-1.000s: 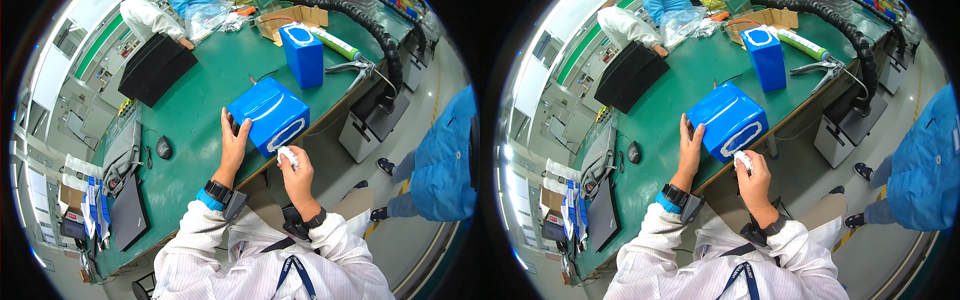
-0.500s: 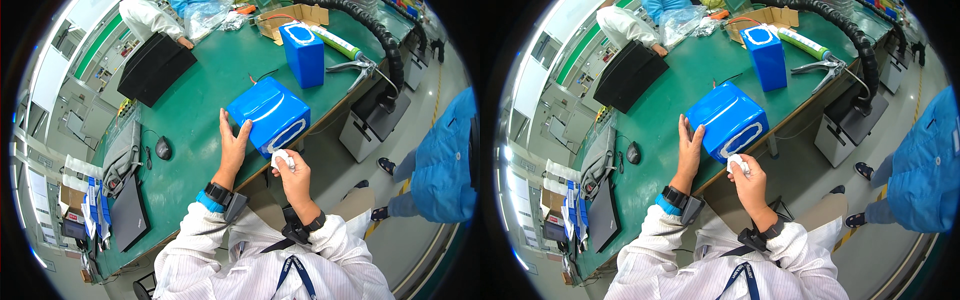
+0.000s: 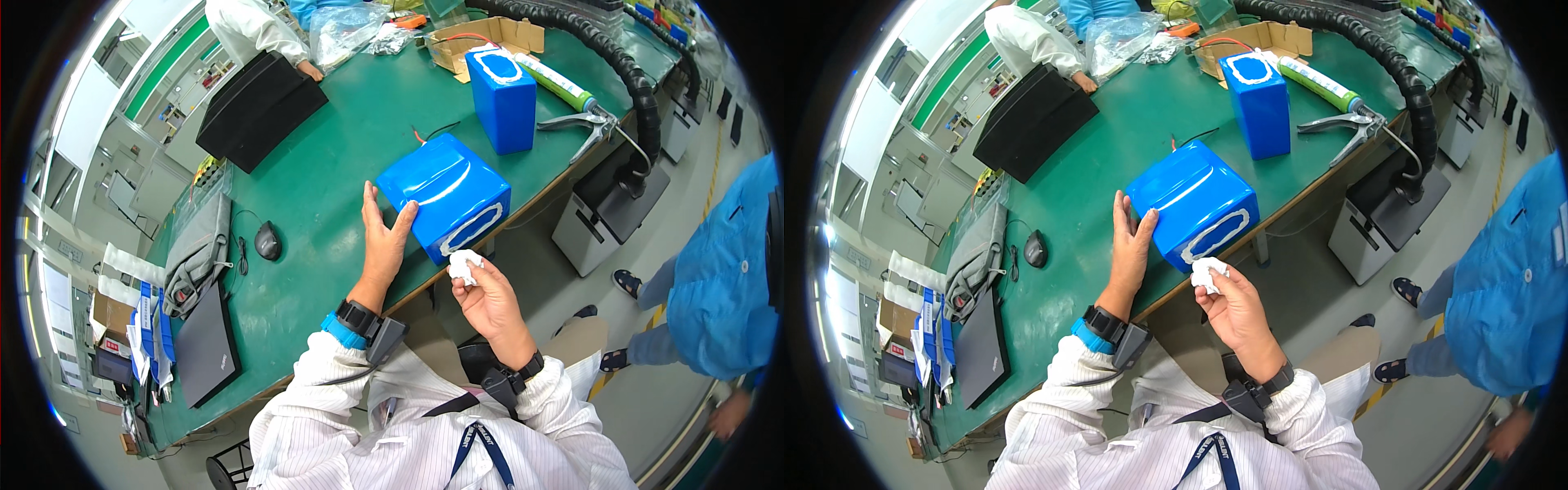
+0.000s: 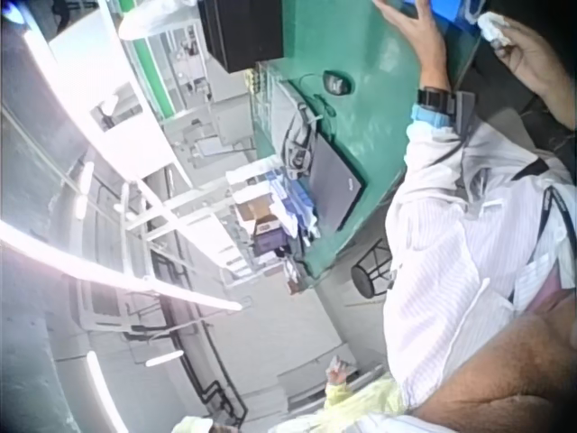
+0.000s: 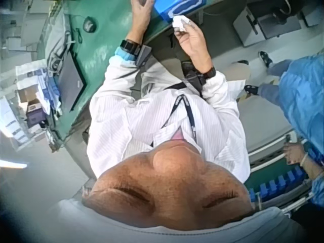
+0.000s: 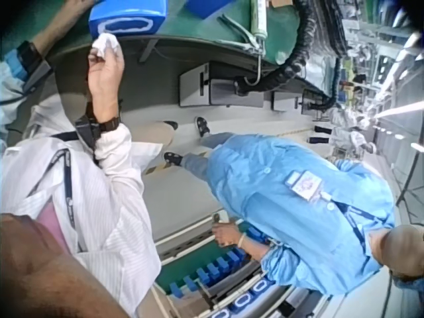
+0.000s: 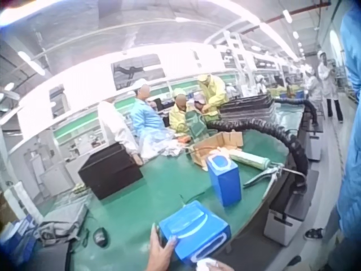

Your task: Applying sealant from a cartridge gun to blue rectangular battery or electronic components and wiping excess with a cloth.

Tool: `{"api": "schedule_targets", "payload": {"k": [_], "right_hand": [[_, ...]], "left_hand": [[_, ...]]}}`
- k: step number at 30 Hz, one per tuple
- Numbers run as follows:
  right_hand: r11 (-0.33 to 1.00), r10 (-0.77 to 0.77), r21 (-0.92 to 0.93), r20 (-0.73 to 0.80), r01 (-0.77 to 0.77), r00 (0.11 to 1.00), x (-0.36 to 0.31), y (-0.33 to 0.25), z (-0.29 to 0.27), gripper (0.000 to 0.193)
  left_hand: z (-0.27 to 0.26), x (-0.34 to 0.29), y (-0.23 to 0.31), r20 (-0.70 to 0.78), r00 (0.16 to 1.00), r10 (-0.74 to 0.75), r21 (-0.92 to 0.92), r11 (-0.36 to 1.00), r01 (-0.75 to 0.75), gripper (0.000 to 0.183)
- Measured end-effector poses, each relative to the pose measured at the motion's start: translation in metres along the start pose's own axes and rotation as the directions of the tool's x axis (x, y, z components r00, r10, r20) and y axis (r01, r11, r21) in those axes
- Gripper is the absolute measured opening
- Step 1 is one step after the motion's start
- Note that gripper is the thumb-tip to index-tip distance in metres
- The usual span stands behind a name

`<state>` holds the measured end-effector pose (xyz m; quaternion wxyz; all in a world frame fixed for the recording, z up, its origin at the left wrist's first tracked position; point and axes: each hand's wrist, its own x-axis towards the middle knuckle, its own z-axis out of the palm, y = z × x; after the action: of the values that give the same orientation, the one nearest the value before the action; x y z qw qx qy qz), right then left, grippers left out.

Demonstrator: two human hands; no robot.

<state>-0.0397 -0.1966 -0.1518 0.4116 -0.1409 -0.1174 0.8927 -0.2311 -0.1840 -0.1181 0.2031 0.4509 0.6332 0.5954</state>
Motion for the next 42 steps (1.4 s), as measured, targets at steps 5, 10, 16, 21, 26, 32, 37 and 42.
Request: {"api": "schedule_targets", "payload": {"k": [5,10,16,21,26,32,37,42], "right_hand": [[0.988,0.034,0.147,0.115,-0.051,0.993,0.002,-0.004,-0.007,0.025],[0.992,-0.006,0.123,0.141,-0.012,0.99,0.003,-0.015,-0.008,0.024],[0.971,-0.165,-0.16,0.105,0.18,0.981,0.004,-0.019,0.004,0.022],[0.696,-0.304,-0.637,0.158,0.332,0.94,0.001,-0.021,0.009,0.02],[-0.267,-0.402,-0.735,0.673,0.623,0.621,0.001,-0.026,0.014,0.032],[-0.427,-0.226,-0.595,0.799,0.681,0.557,0.003,-0.026,0.01,0.035],[-0.517,-0.26,-0.601,0.788,0.609,0.557,0.005,-0.025,0.007,0.033],[-0.61,-0.278,-0.568,0.806,0.552,0.522,0.008,-0.032,0.005,0.032]], "left_hand": [[-0.002,-0.001,0.002,-0.021,1.0,0.008,0.055,0.998,-0.007,0.099],[-0.001,-0.005,0.009,-0.023,1.0,0.008,0.095,0.995,-0.005,0.097],[-0.003,-0.006,0.014,-0.038,0.999,0.018,0.132,0.991,-0.012,0.099],[-0.002,-0.005,0.016,-0.054,0.998,0.012,0.149,0.989,-0.004,0.103],[-0.003,-0.005,0.011,-0.067,0.996,0.051,0.171,0.984,-0.039,0.104],[-0.002,-0.005,0.013,-0.063,0.997,0.036,0.194,0.981,-0.024,0.104],[-0.003,-0.005,0.015,-0.059,0.998,0.027,0.188,0.982,-0.015,0.104],[-0.003,-0.006,0.016,-0.055,0.998,0.022,0.169,0.986,-0.012,0.104]]}}
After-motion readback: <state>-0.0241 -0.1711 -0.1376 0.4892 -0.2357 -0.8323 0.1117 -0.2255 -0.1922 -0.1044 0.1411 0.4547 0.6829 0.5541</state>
